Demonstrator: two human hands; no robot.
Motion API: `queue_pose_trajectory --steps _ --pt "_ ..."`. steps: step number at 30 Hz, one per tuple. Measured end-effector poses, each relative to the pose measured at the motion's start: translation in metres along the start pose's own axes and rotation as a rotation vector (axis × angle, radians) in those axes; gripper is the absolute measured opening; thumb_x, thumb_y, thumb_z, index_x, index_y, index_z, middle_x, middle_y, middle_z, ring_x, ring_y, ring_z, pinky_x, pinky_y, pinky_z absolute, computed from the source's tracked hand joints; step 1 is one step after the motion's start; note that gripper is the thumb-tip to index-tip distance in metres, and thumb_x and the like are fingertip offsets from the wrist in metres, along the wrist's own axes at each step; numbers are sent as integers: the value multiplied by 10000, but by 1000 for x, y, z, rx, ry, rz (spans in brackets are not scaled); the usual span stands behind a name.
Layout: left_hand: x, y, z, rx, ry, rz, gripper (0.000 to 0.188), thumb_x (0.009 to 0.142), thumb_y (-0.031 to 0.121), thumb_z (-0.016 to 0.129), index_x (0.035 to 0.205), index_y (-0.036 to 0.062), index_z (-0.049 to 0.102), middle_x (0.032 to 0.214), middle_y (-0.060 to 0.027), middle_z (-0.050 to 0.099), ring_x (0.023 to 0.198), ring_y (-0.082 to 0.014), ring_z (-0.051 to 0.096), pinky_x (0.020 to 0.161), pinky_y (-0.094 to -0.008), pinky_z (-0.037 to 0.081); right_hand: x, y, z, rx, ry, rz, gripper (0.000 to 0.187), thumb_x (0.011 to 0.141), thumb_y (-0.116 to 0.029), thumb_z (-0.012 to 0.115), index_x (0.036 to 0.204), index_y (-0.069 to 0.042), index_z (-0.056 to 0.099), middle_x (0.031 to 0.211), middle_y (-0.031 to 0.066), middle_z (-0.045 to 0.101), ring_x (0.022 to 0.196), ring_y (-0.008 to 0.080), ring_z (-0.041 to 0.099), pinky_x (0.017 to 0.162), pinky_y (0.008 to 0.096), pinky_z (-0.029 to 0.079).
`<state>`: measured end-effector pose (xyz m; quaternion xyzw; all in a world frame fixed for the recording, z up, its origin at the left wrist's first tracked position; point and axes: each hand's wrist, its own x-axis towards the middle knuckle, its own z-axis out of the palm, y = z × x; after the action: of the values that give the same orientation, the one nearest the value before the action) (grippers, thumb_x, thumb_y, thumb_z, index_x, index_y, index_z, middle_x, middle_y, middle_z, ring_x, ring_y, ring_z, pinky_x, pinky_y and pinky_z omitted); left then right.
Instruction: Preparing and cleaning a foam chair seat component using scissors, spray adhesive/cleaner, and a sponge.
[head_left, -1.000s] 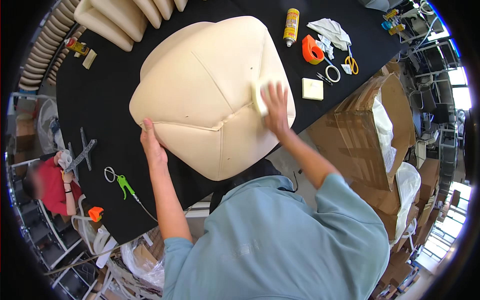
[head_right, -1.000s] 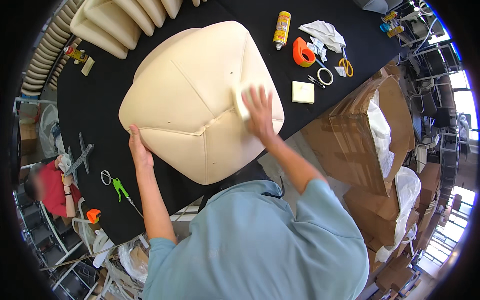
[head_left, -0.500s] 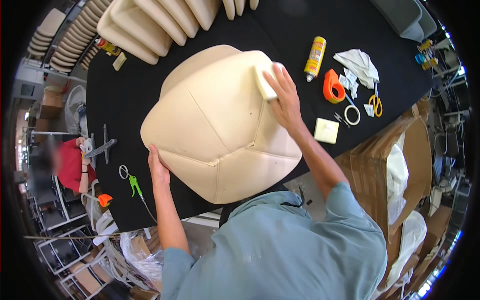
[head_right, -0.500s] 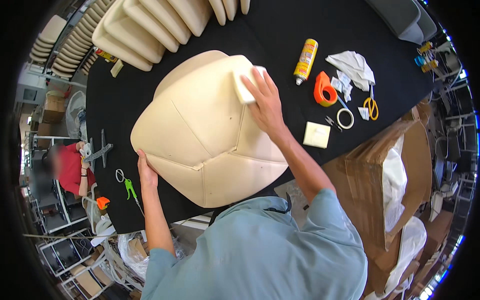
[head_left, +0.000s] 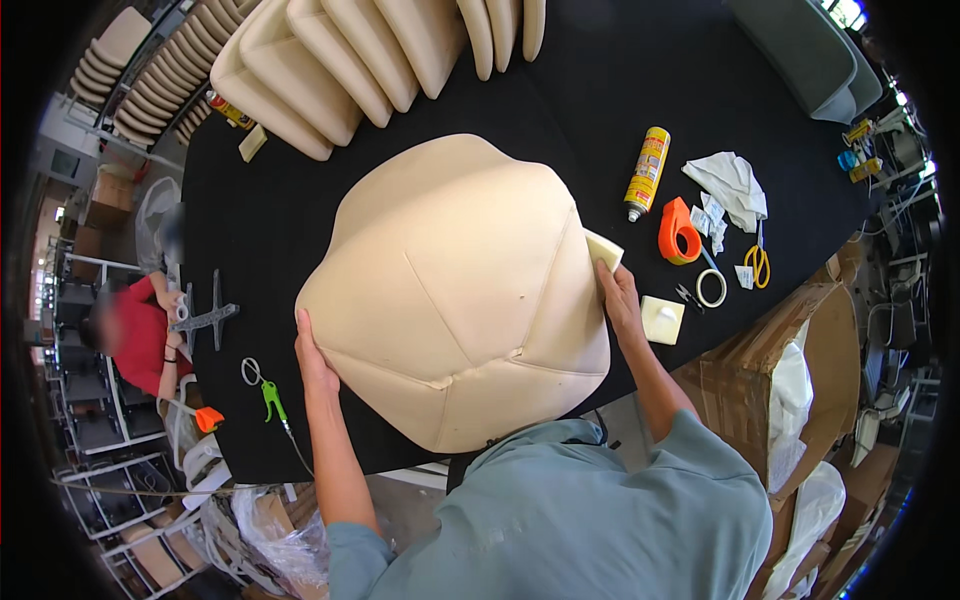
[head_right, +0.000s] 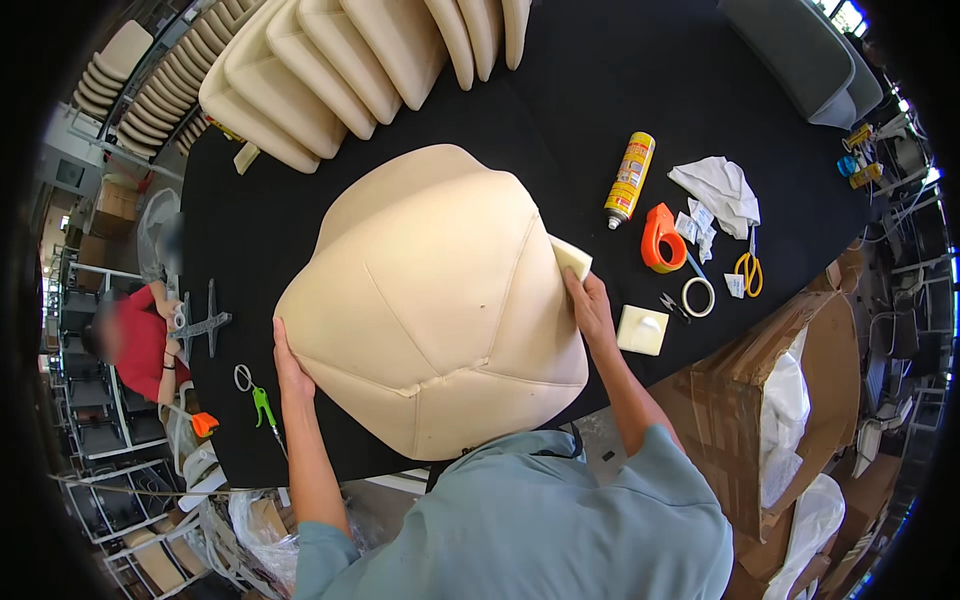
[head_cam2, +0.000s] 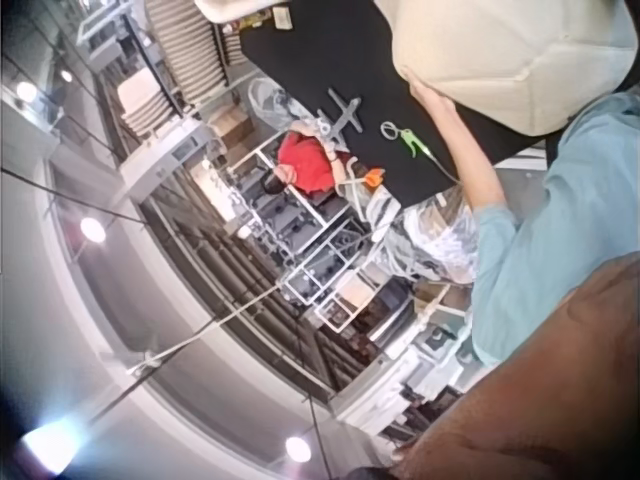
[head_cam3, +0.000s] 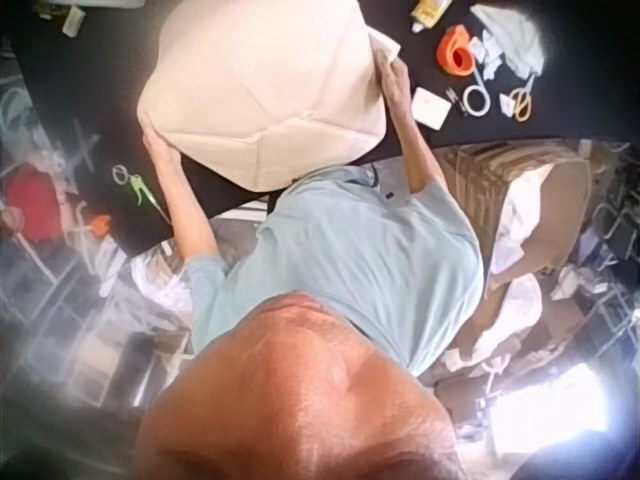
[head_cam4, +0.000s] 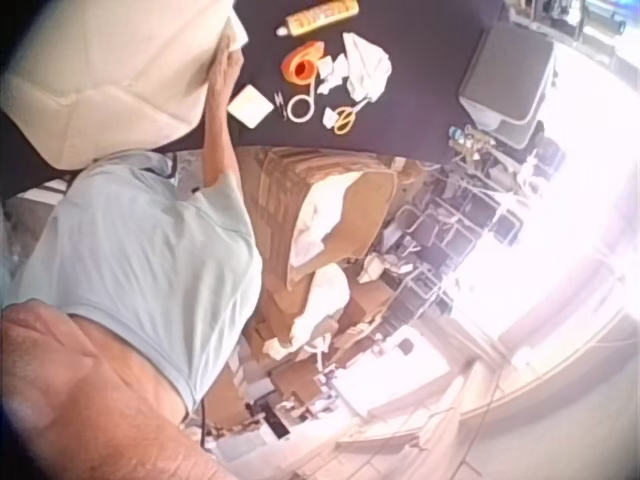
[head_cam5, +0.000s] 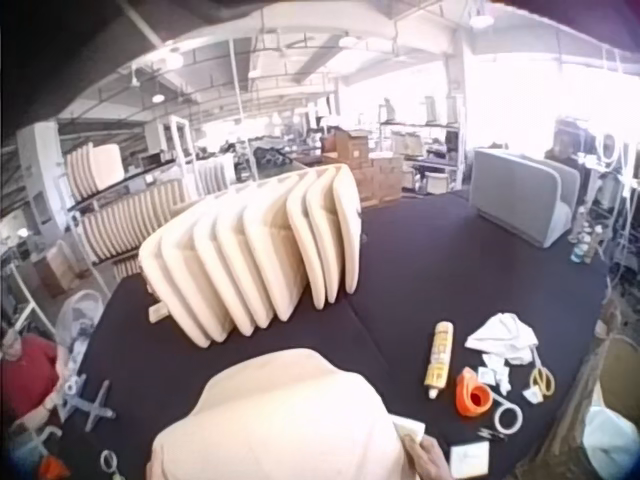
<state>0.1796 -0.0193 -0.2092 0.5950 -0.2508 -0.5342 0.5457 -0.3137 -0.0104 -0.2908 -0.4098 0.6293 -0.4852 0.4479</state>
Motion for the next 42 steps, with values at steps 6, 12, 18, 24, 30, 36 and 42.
queue_pose_trajectory --steps 6,12,18,24,30,36,42 --pt "-2 0 1 -74 -15 44 651 1005 522 617 1340 -35 582 1285 -141 673 1160 -237 658 984 -372 529 34 -39 29 318 -18 -29 338 1084 -280 542 1232 -11 682 1022 -29 707 898 49 608 823 229 479" --pt "-59 52 -21 -88 -17 339 565 919 436 777 1167 -48 625 1094 -116 708 931 -195 705 832 -333 577 14 -90 22 557 10 -152 304 1087 -204 529 1281 0 643 1135 39 722 1005 94 669 891 261 524" --pt "-147 126 -15 -86 39 733 823 792 528 864 1303 -42 560 1199 -104 682 1033 -223 698 883 -354 583 -3 -142 31 815 -48 -423 300 1101 -184 496 1304 12 596 1212 83 697 1105 128 665 973 293 526" --pt "-203 103 -34 -28 112 798 1061 599 591 946 1357 -29 536 1250 -105 664 1156 -236 658 993 -394 545 -25 -153 42 938 130 -432 357 1107 -214 491 1393 -4 530 1282 88 660 1153 150 651 1000 322 519" --pt "-222 65 -17 39 131 693 1001 510 594 985 1190 -54 638 1100 -76 708 1002 -173 678 875 -334 541 -48 -142 24 226 321 -744 373 1087 -155 528 1406 36 556 1436 149 581 1265 166 570 1103 363 441" --pt "-227 63 -23 361 -347 876 543 617 237 1016 1021 21 725 904 -41 758 836 -148 719 798 -306 559 -118 -223 26 -623 133 -1298 351 920 -80 602 1260 -19 667 1453 219 579 1434 426 457 1215 589 279" --pt "-237 54 -12 236 -451 785 523 659 145 981 1093 16 719 1027 -89 761 939 -198 733 866 -319 558 -203 -295 92 -866 -585 -1603 464 850 -175 718 1307 -134 650 1433 140 605 1366 403 531 1178 588 374"
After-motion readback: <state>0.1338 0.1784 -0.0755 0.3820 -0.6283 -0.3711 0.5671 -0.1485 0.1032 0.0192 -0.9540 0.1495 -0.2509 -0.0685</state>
